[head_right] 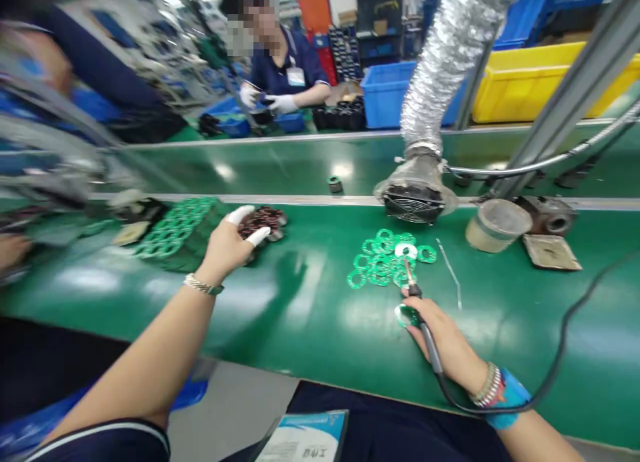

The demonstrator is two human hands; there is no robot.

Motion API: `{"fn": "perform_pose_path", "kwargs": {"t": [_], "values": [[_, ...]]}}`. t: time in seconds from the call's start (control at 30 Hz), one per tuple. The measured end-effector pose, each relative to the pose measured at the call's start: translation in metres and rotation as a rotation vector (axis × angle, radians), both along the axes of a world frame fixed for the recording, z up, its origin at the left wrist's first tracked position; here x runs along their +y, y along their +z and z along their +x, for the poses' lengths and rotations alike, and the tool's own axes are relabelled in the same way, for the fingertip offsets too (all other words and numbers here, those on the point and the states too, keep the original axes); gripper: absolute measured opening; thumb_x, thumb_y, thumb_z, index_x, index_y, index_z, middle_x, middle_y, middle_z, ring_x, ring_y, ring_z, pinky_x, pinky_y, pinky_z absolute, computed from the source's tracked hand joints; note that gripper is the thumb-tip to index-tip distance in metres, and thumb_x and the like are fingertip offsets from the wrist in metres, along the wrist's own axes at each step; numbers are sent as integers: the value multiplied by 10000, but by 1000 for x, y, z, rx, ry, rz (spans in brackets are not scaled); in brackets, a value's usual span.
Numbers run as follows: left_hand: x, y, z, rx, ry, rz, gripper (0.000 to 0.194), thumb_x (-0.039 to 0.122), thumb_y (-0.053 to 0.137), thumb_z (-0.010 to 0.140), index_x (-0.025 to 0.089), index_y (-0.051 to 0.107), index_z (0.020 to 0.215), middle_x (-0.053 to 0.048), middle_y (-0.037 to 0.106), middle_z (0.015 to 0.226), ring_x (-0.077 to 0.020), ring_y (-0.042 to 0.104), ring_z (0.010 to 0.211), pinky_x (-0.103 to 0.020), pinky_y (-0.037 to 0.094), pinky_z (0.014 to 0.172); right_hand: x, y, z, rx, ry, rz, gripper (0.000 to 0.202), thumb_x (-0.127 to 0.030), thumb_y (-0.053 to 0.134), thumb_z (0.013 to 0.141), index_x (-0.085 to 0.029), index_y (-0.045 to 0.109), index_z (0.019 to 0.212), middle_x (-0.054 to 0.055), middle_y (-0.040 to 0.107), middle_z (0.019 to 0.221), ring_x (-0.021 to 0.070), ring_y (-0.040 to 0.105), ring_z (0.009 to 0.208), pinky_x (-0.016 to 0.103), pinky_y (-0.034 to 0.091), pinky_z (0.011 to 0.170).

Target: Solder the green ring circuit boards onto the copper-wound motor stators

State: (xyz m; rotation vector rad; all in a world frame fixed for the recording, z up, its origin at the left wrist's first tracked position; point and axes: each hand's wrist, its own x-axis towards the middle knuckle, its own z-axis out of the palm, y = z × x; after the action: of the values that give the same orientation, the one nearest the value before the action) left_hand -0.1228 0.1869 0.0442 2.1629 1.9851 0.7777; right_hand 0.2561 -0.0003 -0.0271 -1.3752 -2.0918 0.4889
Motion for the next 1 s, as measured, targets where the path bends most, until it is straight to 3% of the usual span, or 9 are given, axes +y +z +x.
{"fn": "perform_pose_path", "kwargs": {"t": [0.1, 0.17, 0.33, 0.43, 0.53, 0.63, 0.8, 0.9, 1.0], "values": [[-29, -12, -41, 239, -40, 25, 558, 413, 620, 729, 107, 504, 1181, -154, 565, 1129, -293, 502, 1079, -405, 386, 950, -3, -5, -10, -12, 34, 47, 365, -188, 503, 849, -209, 402, 1199, 135, 516, 1281, 233, 548, 1137, 400, 492, 917], [-36, -24, -47, 328, -78, 9, 556, 407, 635, 715, 132, 504, 1181, -142, 557, 1147, -292, 488, 1090, -405, 377, 954, -6, -7, -15, -14, 46, 52, 362, -200, 493, 854, -212, 399, 1203, 130, 510, 1290, 231, 545, 1142, 401, 482, 934], [-8, -38, -18, 408, -30, 33, 466, 316, 604, 743, 148, 540, 1173, -157, 478, 1281, -343, 333, 1246, -479, 271, 1012, -11, -6, -18, -12, 27, 53, 353, -214, 485, 856, -208, 394, 1197, 130, 506, 1299, 230, 529, 1163, 403, 462, 960], [17, -38, -3, 393, 0, 43, 337, 296, 603, 739, 104, 639, 1013, -195, 513, 1216, -391, 305, 1254, -542, 239, 1004, -11, -6, -18, -11, 25, 65, 342, -215, 491, 855, -204, 401, 1186, 135, 509, 1295, 232, 537, 1154, 402, 471, 950], [21, -38, 3, 384, -17, 32, 232, 270, 589, 753, 118, 678, 904, -173, 522, 1201, -379, 308, 1260, -540, 246, 1013, -12, -6, -18, -10, 24, 68, 339, -204, 491, 857, -203, 407, 1186, 136, 519, 1282, 232, 544, 1145, 401, 472, 947], [-9, -43, 8, 339, -161, -2, 209, 291, 584, 774, 168, 676, 914, -109, 469, 1288, -309, 337, 1269, -472, 288, 1039, -14, -6, -18, -11, 39, 62, 347, -187, 497, 852, -207, 415, 1189, 130, 524, 1272, 228, 551, 1133, 394, 471, 948], [-99, -49, 33, -44, -653, -224, 193, 298, 525, 840, 203, 629, 972, -81, 524, 1228, -206, 521, 1117, -378, 418, 974, -9, 1, -17, -66, 134, 19, 326, -154, 485, 853, -206, 436, 1171, 139, 539, 1225, 226, 578, 1075, 395, 494, 903], [-140, -46, 48, -178, -717, -314, 230, 240, 500, 852, 213, 586, 1063, -92, 483, 1301, -207, 485, 1181, -384, 403, 1001, -4, 18, -9, -157, 230, -15, 321, -167, 494, 853, -197, 450, 1170, 147, 547, 1199, 238, 575, 1072, 395, 509, 874], [-161, -42, 45, -215, -690, -377, 527, 207, 525, 820, 211, 364, 1322, -128, 352, 1417, -239, 379, 1282, -438, 337, 1055, -1, 43, 10, -263, 333, -70, 332, -187, 508, 850, -209, 471, 1179, 134, 556, 1189, 244, 589, 1048, 385, 529, 834]]}}
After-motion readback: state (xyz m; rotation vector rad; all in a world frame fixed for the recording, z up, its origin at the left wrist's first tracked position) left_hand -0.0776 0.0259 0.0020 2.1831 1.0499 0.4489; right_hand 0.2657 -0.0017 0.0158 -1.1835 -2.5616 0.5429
